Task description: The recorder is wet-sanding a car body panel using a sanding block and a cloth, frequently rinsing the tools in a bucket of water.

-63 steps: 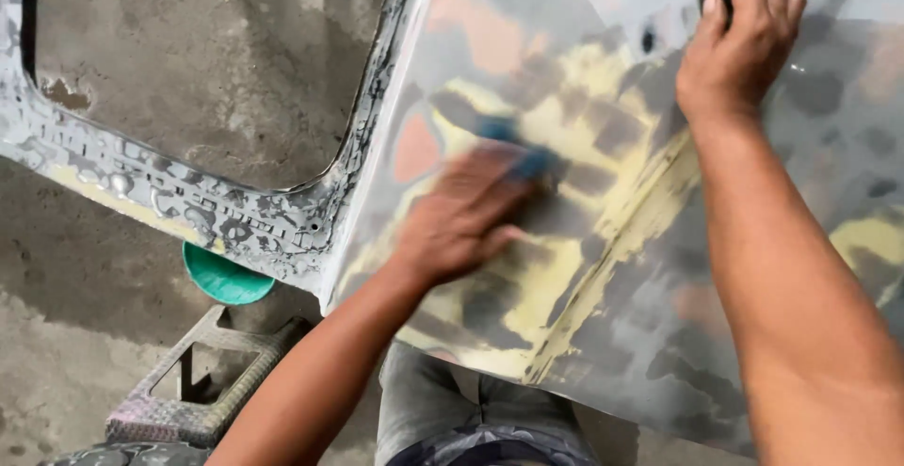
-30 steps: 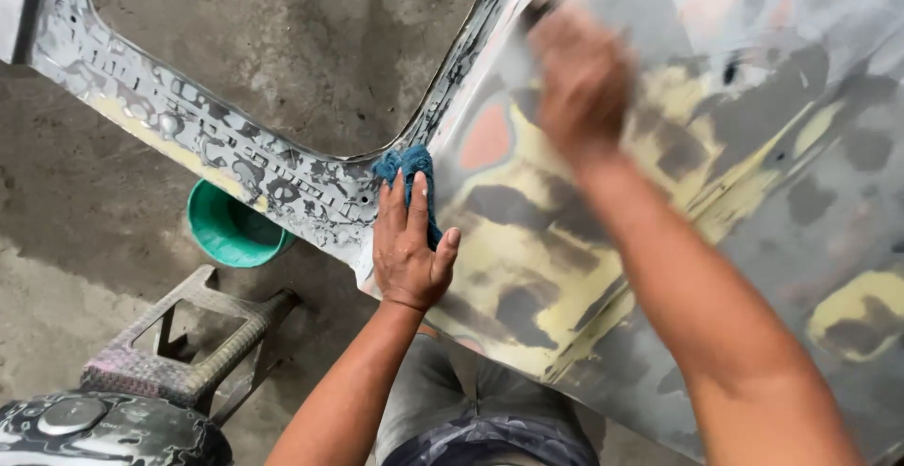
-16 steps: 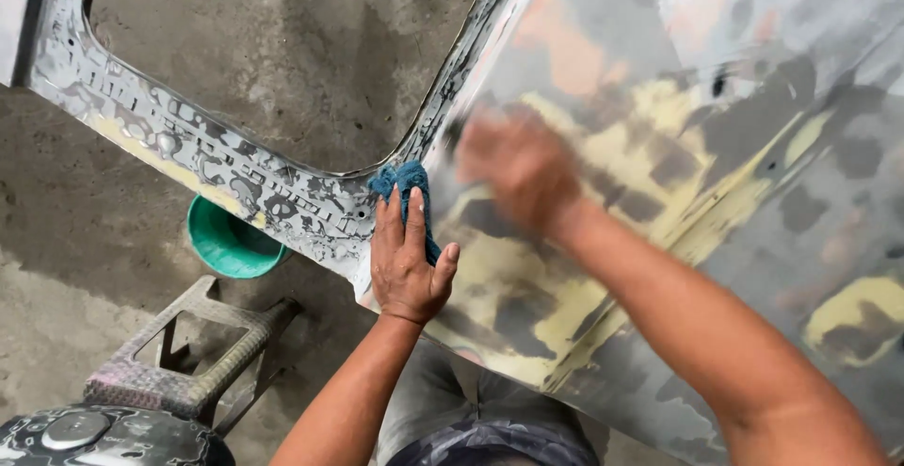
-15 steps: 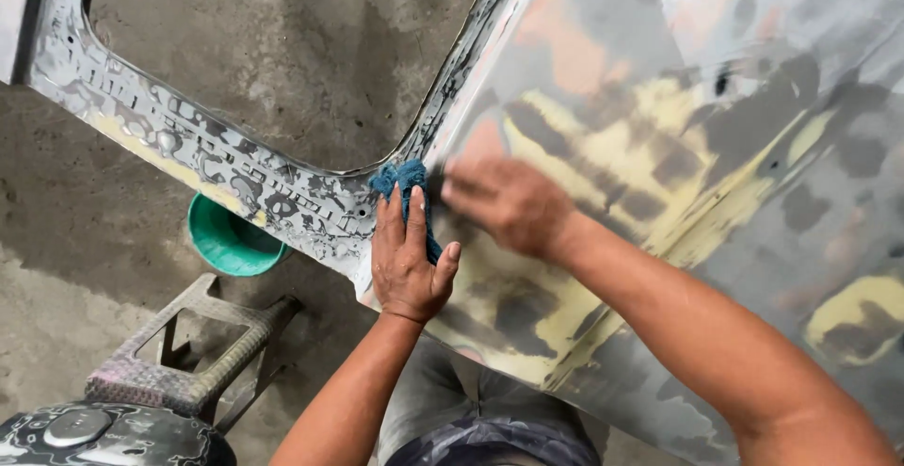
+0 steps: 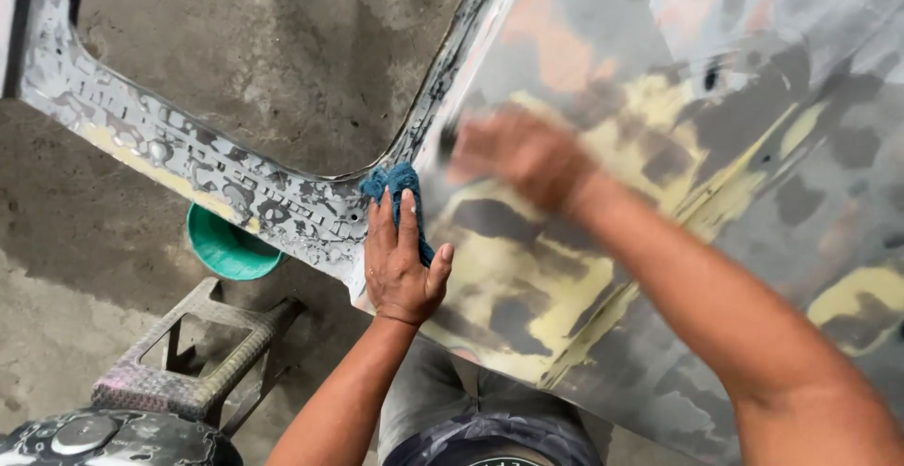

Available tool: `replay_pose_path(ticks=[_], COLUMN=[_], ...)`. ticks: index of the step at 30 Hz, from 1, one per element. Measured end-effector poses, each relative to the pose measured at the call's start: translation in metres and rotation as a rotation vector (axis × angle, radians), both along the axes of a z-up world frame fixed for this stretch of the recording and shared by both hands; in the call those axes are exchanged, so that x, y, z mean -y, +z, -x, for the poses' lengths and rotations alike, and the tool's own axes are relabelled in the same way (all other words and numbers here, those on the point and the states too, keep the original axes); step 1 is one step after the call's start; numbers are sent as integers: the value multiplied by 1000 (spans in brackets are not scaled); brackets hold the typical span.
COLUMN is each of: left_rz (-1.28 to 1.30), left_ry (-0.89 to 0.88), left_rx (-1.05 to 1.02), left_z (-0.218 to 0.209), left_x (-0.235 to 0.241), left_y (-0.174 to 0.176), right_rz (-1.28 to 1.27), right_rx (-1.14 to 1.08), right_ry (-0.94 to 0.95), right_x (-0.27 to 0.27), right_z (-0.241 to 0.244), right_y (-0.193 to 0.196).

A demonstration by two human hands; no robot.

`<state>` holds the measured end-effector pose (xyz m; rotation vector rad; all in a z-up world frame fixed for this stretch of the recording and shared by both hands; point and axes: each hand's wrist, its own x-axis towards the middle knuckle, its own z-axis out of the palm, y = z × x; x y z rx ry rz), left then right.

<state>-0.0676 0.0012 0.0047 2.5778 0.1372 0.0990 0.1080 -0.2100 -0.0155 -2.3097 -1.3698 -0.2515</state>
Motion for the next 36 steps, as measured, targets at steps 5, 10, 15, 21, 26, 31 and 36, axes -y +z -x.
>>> replay_pose_path(ticks=[5,10,15,21,26,31,36], left_rz=[-9,-22,-22,-35,-51,-53,-60], left_ry=[-7,-15,-17,-22,-17,-21,-13], left_rx=[-17,-32,-20,-22,-39,-49,-44], left_z=[3,-2,0,1,-1,-1,0], left_x=[-1,0,1,1,2,2,2], left_y=[2,3,2,0,2,1,-3], right_rz=[-24,-38,-31,-138,-35,-46,-32], right_rx=[4,-51,-186,-2,5,-92,-29], right_ry=[-656,-268,-712,-586,-228,-754,-160], right_x=[34,5,107,47,50,71,-3], right_z=[-59,34,-35,30,34,-35,61], right_y=[23,24,25,21,12,16,31])
